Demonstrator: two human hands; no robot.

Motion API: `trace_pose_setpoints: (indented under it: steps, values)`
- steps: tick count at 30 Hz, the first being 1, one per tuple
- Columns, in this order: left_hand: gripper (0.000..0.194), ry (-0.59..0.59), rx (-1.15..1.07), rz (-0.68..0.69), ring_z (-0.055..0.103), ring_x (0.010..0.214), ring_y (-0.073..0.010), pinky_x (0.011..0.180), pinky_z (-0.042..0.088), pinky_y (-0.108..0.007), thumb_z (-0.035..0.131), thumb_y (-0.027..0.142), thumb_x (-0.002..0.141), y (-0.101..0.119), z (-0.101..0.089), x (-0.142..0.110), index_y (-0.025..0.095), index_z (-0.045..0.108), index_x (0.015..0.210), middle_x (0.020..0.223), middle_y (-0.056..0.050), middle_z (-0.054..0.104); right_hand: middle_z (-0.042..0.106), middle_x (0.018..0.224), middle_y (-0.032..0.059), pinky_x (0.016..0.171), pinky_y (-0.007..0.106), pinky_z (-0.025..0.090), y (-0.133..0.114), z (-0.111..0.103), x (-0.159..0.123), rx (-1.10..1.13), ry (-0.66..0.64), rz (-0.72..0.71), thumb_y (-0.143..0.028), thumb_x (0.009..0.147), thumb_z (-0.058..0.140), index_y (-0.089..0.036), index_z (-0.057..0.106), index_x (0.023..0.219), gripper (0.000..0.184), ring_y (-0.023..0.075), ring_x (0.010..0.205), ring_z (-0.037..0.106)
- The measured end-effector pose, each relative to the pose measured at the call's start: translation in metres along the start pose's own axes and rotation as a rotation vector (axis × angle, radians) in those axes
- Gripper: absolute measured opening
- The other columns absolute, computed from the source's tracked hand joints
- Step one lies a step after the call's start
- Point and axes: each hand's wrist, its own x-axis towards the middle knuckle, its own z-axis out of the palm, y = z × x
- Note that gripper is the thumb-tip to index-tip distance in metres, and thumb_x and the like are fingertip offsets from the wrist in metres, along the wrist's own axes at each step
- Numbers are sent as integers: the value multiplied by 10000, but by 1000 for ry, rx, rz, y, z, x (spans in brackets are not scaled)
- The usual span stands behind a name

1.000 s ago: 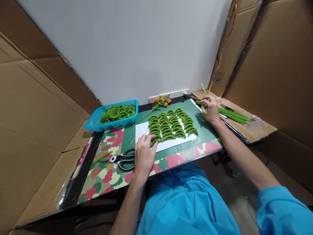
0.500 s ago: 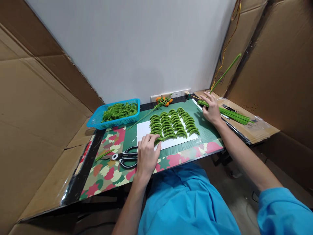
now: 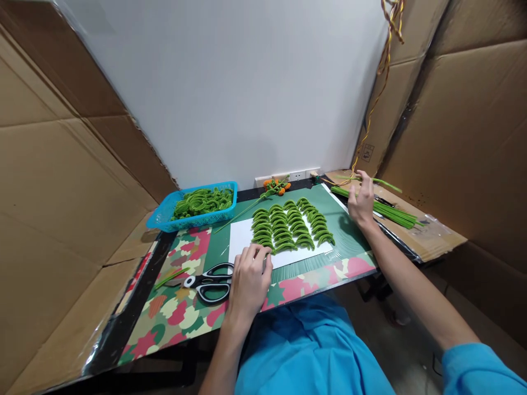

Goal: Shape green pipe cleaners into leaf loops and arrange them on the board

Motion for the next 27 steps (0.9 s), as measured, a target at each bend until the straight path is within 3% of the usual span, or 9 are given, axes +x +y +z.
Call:
trace_pose_setpoints:
  steps: [2,4,10,12,15,17,20,22,27]
  values:
    - [158,4,-6,0,656,1054,-276,887,458,-415,556,155,1037,-1,0,0,225,661,1131,1100,-76,695,704,1233,156,1072,622,526,-3,-2,0,-14,-37,-48,-274,1042,410,-226,563,1442,431,365,1218,643]
    - [158,4,-17,-2,656,1059,-275,890,456,-413,550,156,1039,-1,0,-1,226,662,1127,1105,-76,696,734,1243,149,1092,615,527,-8,-4,0,-32,-119,-163,-289,1073,378,-231,586,1443,428,359,1274,638]
    - [170,19,-74,-44,661,1075,-273,913,446,-413,541,161,1036,-3,0,-1,225,681,1108,1102,-68,706,558,1608,150,1277,596,372,-23,-8,0,-192,-268,-538,-218,1048,460,-177,523,1561,518,339,1570,421]
    - [178,34,-98,-63,665,1070,-276,915,445,-414,539,158,1028,-3,-1,-1,226,690,1094,1087,-66,711,442,1697,132,1287,601,348,-26,-8,-1,-207,-241,-549,-193,1042,461,-198,522,1570,532,348,1608,350]
    - [181,43,-133,-82,669,1069,-281,919,443,-416,534,165,1023,-3,-2,-1,233,693,1075,1077,-66,717,288,1772,116,1277,584,365,-28,-8,-4,-139,-218,-450,-231,1060,447,-228,428,1639,579,357,1625,303]
    - [176,46,-152,-91,669,1070,-282,926,439,-417,527,176,1028,-3,-2,-1,234,690,1064,1070,-67,717,385,1721,150,1211,547,453,-28,-7,-7,-50,-292,-399,-292,1082,430,-227,337,1679,608,347,1541,451]
    - [173,49,-179,-104,666,1082,-281,934,430,-416,523,184,1033,-3,-2,0,229,688,1060,1062,-64,715,680,1414,174,1040,526,549,-32,-4,-11,47,-420,-422,-356,1093,439,-205,349,1658,591,337,1220,678]
    - [172,48,-194,-111,665,1082,-279,931,425,-413,526,186,1031,-4,-2,0,228,690,1058,1062,-62,716,745,1237,153,982,518,549,-37,-2,-13,88,-481,-465,-363,1091,465,-188,410,1610,550,331,1093,687]
    - [174,57,-223,-134,664,1056,-276,920,417,-412,528,193,1030,-5,-2,-1,233,697,1043,1057,-62,719,744,1155,160,966,495,532,-57,4,-14,109,-609,-532,-318,1087,497,-159,616,1354,333,327,1080,636]
